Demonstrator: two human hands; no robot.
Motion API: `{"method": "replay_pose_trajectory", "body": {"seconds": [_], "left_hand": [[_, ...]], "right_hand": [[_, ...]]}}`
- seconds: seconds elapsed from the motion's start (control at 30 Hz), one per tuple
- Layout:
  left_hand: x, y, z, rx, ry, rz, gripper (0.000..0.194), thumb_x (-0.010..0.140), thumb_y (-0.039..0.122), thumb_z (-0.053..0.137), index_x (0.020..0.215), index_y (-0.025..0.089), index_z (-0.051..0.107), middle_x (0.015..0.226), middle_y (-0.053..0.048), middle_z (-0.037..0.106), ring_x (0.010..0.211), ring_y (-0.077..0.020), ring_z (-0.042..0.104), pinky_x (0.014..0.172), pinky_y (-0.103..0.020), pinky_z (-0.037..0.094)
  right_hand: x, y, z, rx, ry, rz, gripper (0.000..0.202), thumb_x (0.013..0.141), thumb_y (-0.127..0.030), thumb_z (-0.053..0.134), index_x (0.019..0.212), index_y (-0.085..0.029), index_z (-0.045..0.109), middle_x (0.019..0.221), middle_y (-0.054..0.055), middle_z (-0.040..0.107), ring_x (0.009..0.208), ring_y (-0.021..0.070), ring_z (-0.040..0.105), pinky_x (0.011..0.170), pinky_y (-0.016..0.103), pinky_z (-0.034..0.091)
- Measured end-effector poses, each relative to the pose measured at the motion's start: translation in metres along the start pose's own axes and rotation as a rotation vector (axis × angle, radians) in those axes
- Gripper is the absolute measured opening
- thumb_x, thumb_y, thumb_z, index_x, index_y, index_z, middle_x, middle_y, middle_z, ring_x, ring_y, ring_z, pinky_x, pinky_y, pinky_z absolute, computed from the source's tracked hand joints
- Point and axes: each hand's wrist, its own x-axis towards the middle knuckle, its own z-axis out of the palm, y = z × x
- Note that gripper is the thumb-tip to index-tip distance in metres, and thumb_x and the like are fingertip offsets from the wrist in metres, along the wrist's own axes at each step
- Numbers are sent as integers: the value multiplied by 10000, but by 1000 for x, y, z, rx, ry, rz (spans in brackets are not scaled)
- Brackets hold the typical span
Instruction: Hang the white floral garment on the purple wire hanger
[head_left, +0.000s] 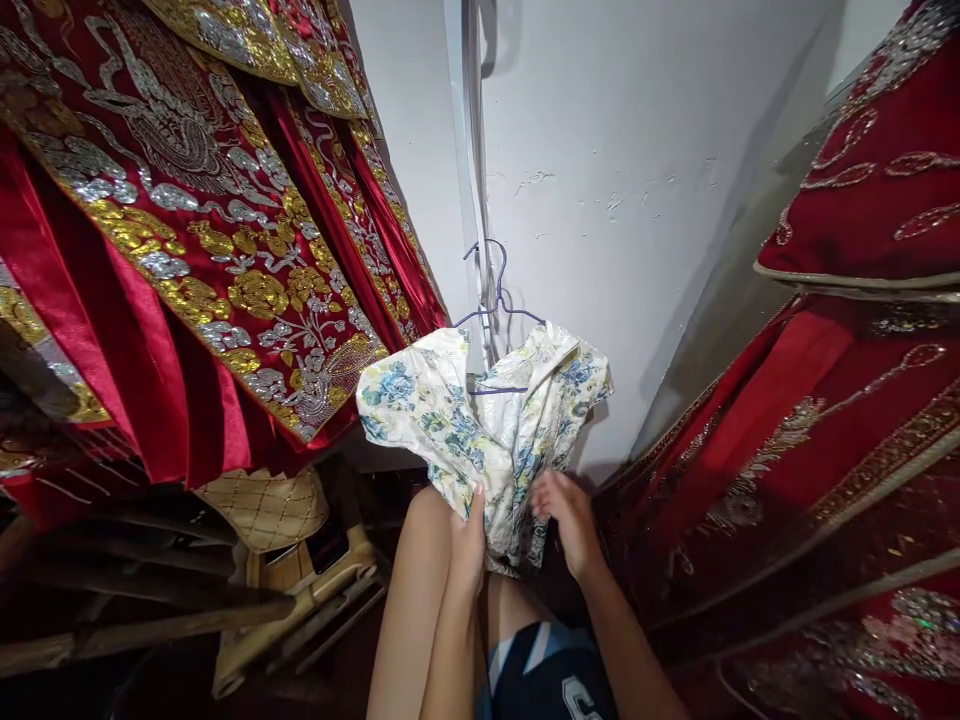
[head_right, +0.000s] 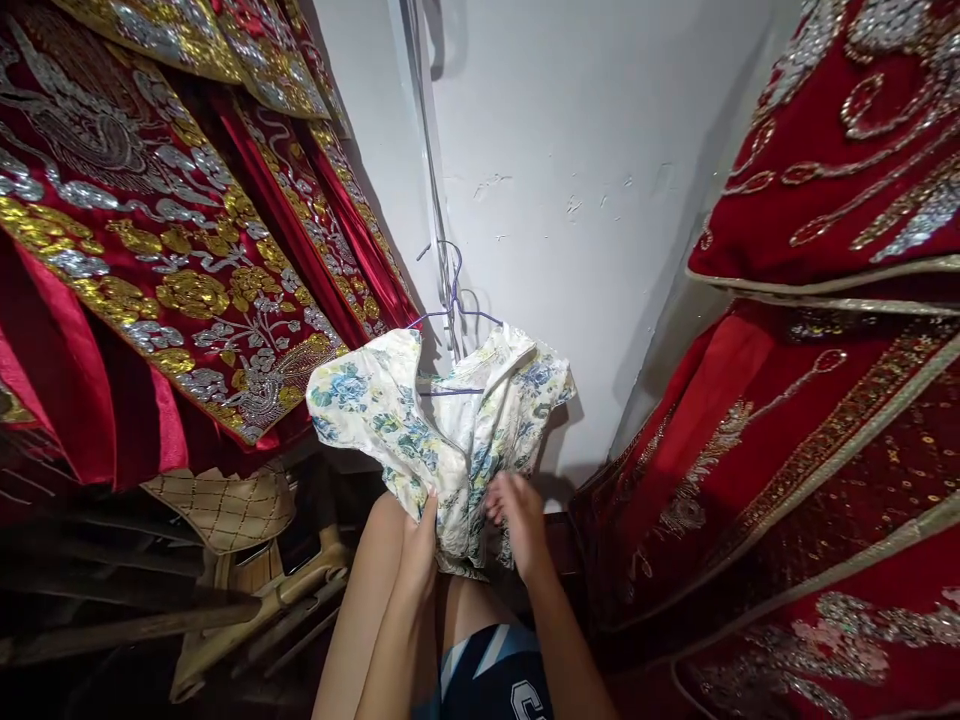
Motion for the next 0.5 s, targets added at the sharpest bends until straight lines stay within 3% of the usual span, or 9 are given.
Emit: {"method": "replay_pose_trajectory", "body": {"seconds": [0.07, 0.1, 0.17, 0.23, 0.3, 0.37, 0.4, 0.43, 0.5], "left_hand": [[-2, -2, 4, -15, -39, 26, 652, 842, 513, 683, 1386, 181, 547, 1501, -117, 501, 1451, -288, 376, 1206, -375, 286], [-2, -3, 4, -27, -59, 28, 640, 837, 523, 681, 1362, 176, 564, 1470, -125, 532, 1431, -290, 409, 1192, -375, 309], [-3, -3, 2, -25, -104, 5, 622, 805, 531, 703, 1287, 148, 607, 1371, -152, 609, 1358, -312, 496, 1144, -390, 375], [-4, -1, -1, 49, -77, 29, 621, 744, 506, 752, 1214, 120, 624, 1270, -173, 654, 1270, -340, 563, 1092, -417, 425], [-7, 1, -5, 185, 117, 207, 667, 701, 444, 788, 1245, 120, 578, 1293, -183, 610, 1261, -347, 547, 1093, -445, 412], [-11, 4, -4, 311, 363, 508, 747, 682, 374, 809, 1323, 144, 502, 1384, -183, 503, 1327, -340, 460, 1135, -463, 347], [-12, 5, -2, 353, 407, 633, 745, 683, 342, 809, 1332, 161, 493, 1396, -174, 475, 1343, -332, 430, 1147, -462, 324], [-14, 7, 2, 385, 360, 707, 679, 694, 310, 798, 1301, 176, 524, 1364, -158, 495, 1322, -322, 443, 1136, -450, 334], [-15, 8, 11, 413, 87, 679, 379, 765, 261, 716, 1128, 200, 628, 1155, -107, 614, 1141, -282, 564, 1021, -395, 431]], "right_hand": [[-5, 1, 21, -51, -263, 78, 487, 793, -662, 643, 704, -189, 567, 528, -29, 535, 446, 108, 475, 429, 228, 346], [-6, -1, 28, -51, -312, 87, 500, 787, -669, 641, 665, -196, 533, 494, -47, 486, 425, 99, 434, 421, 226, 317], [-5, -8, 37, -26, -296, 70, 519, 771, -667, 643, 599, -208, 472, 451, -73, 391, 406, 83, 355, 419, 225, 275], [-5, -16, 37, -11, -255, 58, 501, 778, -635, 634, 576, -206, 474, 443, -74, 366, 405, 78, 321, 428, 231, 254], [-7, -22, 33, -16, -222, 69, 456, 788, -586, 633, 582, -196, 515, 449, -66, 376, 412, 77, 316, 440, 237, 243], [-9, -26, 29, -29, -210, 96, 425, 783, -560, 636, 592, -190, 551, 452, -56, 401, 411, 78, 322, 444, 242, 231], [-10, -26, 28, -36, -219, 114, 419, 778, -559, 634, 597, -187, 569, 448, -50, 418, 404, 78, 325, 440, 245, 223], [-10, -27, 28, -45, -238, 132, 417, 772, -562, 631, 603, -183, 587, 440, -43, 437, 393, 79, 327, 435, 248, 214], [-11, -27, 29, -62, -284, 150, 416, 759, -565, 630, 609, -176, 616, 420, -26, 473, 367, 81, 329, 423, 251, 198]]}}
